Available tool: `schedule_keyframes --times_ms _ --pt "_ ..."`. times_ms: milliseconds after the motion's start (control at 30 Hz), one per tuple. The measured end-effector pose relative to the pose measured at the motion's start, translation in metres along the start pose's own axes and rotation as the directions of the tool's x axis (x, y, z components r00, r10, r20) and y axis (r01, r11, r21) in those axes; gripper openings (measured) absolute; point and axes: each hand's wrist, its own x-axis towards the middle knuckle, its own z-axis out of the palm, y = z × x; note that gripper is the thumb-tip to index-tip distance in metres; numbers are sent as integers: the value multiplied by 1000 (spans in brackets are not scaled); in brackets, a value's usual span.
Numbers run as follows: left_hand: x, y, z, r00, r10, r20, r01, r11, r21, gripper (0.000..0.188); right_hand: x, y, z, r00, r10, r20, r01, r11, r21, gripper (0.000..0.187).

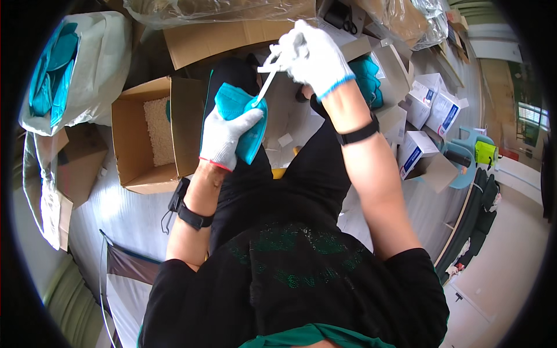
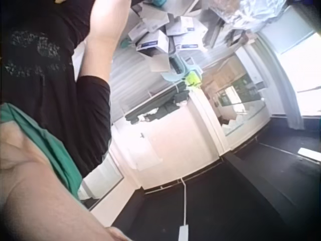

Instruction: Packing teal-colored face masks into cardboard boxes.

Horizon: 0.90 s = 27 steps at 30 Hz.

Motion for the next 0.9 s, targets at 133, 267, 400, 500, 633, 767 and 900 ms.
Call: schedule_keyframes --times_ms 133,267,400,500,633,767,900 --pt "6 12 10 993 54 108 -82 960 268 50 -53 1 4 999 -27 -19 26 999 -26 37" --pt "16 9 10 974 2 228 -121 852 509 40 -77 13 -38 957 182 228 -257 893 369 29" --pt "36 -9 7 952 -235 195 73 795 603 31 -63 39 -48 993 34 -111 -69 944 -324 28" --pt "47 -35 11 968 -224 109 115 789 603 31 -43 36 -2 985 123 -118 -169 813 -558 25" --pt "46 -45 23 962 -271 46 182 753 633 22 14 65 15 997 35 -68 -19 -745 -667 36" --pt "26 -52 37 974 -209 -85 226 899 374 11 70 84 -10 986 45 -161 -102 -600 -794 30" --pt "-1 -52 43 961 -262 -91 276 933 230 17 87 94 -49 961 -184 -205 -275 -613 -741 24"
